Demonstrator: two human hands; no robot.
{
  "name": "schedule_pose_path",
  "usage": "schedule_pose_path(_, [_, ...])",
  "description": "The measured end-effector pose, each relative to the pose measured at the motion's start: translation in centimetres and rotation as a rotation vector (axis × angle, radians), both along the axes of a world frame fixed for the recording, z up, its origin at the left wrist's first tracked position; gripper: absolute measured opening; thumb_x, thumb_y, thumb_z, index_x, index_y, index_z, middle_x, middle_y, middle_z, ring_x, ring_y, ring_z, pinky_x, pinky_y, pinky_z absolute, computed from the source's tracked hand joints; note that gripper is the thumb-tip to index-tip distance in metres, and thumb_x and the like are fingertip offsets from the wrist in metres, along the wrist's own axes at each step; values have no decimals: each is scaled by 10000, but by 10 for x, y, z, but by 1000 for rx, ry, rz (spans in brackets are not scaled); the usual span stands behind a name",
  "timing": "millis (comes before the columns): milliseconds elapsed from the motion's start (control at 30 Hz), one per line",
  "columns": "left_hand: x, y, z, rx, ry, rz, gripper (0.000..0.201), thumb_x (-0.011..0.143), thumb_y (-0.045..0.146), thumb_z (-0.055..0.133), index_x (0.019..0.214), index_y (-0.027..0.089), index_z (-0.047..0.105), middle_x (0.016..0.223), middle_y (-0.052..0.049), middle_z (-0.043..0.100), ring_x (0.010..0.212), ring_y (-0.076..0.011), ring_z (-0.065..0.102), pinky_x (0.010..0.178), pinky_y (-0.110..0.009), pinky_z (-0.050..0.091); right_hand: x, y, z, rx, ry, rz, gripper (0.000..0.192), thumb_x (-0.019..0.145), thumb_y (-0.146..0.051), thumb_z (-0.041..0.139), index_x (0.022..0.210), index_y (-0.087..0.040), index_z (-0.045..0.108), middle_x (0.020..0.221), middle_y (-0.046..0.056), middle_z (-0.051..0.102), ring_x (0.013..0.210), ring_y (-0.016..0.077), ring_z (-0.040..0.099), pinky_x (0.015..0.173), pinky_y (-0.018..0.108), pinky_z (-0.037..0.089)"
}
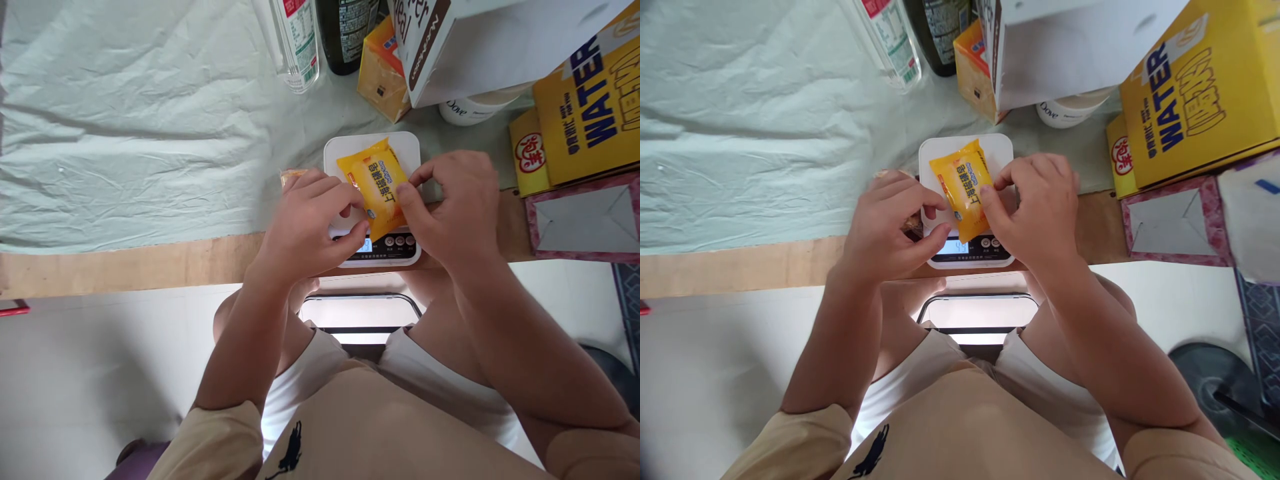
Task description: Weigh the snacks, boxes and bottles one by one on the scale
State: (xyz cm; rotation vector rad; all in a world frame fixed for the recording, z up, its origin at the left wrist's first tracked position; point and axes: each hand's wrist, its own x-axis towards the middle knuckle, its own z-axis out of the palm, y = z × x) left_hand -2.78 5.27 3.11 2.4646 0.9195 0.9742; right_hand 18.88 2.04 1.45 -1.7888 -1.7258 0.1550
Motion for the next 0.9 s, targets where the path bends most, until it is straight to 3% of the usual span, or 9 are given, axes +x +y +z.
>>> schedule_pose_path(100, [0, 0, 1, -16, 17, 6, 53, 898, 214, 652, 896, 247, 611, 758, 14, 684, 761, -193, 616, 807, -407, 506, 0, 1, 0, -1, -16, 21, 293, 962, -491, 571, 805, -248, 617, 914, 77, 700, 1061, 321, 632, 1036, 619, 480])
schedule_pose_path(267, [-1, 2, 2, -34, 55, 14, 69, 907, 199, 626, 907, 265, 604, 770, 22, 692, 766, -187, 640, 807, -395, 511, 1, 2, 4, 7, -29, 64, 249, 960, -429, 575, 790, -249, 604, 880, 54, 706, 929, 267, 643, 908, 517, 518])
schedule_pose_path(433, [-4, 1, 4, -74, 36, 69, 83, 972, 225, 596, 899, 263, 597, 785, 5, 690, 783, -188, 650, 797, -389, 515, -5, 4, 10, 177, -24, 46, 299, 980, -456, 550, 761, -252, 571, 827, 46, 683, 853, 235, 651, 790, 440, 538])
schedule_pose_path(567, [-4, -4, 7, -156, -173, 142, 161, 1042, 411, 629, 1006, 255, 611, 938, -12, 741, 890, -174, 723, 822, -369, 542, -19, -2, 15, 336, 32, 10, 368, 1031, -520, 483, 771, -270, 558, 788, 47, 624, 860, 230, 640, 815, 434, 561])
schedule_pose_path(700, [2, -11, 15, -373, -514, 151, 470, 975, 699, 664, 1127, 268, 553, 986, 8, 781, 865, -153, 772, 676, -299, 558, -37, -12, 20, 550, 147, 200, 202, 1012, -380, 593, 842, -273, 585, 821, 11, 656, 821, 192, 652, 768, 385, 552])
schedule_pose_path(800, [4, -11, 20, -531, -675, 155, 559, 876, 685, 800, 1145, 299, 498, 942, 53, 788, 734, -120, 758, 572, -260, 530, -47, -16, 21, 565, 163, 311, 186, 1019, -362, 595, 858, -268, 605, 848, 3, 682, 798, 166, 663, 734, 359, 551])
schedule_pose_path(900, [-7, 0, 21, -450, -714, 159, 508, 897, 617, 822, 1137, 285, 521, 900, 71, 752, 711, -88, 709, 612, -259, 552, -49, -14, 19, 537, 169, 313, 248, 1041, -425, 513, 888, -277, 642, 842, 15, 689, 799, 180, 675, 725, 377, 560])
